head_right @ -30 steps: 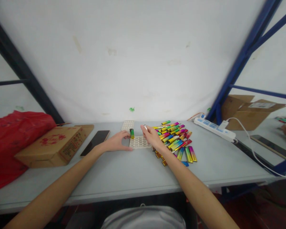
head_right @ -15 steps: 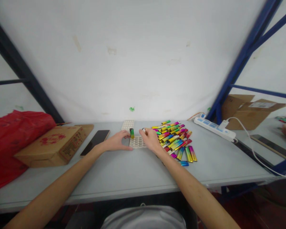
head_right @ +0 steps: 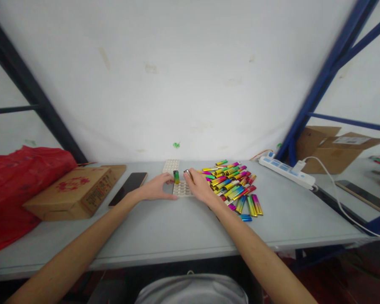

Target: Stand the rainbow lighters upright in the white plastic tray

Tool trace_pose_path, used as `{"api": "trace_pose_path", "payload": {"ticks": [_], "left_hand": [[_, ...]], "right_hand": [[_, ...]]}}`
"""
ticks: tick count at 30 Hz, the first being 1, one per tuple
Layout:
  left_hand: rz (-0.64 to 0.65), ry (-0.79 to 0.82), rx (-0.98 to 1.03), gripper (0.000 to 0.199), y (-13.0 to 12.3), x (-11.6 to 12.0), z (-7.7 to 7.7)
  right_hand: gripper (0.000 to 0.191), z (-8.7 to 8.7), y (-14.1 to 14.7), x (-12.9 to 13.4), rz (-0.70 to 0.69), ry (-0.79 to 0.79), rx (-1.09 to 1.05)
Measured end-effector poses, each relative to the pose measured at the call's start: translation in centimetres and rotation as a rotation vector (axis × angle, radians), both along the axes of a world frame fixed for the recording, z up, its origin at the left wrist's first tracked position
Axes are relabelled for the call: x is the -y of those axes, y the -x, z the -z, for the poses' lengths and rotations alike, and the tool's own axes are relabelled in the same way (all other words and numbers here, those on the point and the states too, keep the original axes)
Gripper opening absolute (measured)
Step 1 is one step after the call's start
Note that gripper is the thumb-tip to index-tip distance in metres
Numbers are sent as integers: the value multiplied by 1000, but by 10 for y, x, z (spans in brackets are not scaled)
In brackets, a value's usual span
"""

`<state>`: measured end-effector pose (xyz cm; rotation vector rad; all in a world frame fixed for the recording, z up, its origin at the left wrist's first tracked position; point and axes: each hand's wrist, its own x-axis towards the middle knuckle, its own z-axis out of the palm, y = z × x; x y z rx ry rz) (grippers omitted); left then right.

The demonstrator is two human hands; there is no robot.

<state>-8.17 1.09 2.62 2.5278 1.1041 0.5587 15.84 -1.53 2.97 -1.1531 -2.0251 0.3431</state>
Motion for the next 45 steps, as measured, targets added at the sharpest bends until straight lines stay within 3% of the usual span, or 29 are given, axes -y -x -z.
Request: {"api": "trace_pose_path", "payload": {"ticks": [4,13,19,28,31,36,39,45], "left_hand": [[8,-8,8,71,1,-2,3],[15,-29,-12,72,2,-4,6],[6,-37,-14,69,2,-4,6],[11,-42,-30,69,1,-3,4],[1,-39,-24,68,2,-3,4],[-11,-23,-22,69,2,-2,3],[-24,-21,-20,69,1,-1,2],[-22,-18,-27,70,1,-1,2]], "right_hand": [[36,1,2,-1,-41,-130,134],[26,3,4,-5,4,-54,143],[20,5,8,-6,-36,-14,321],[31,2,20,-7,35,-173,594],[32,-4,2,-9,48,-164,525],[22,-12,-57,-26,212,-113,467],[19,-12,-85,-39,214,-46,491],[25,-5,-91,-55,177,54,602]]}}
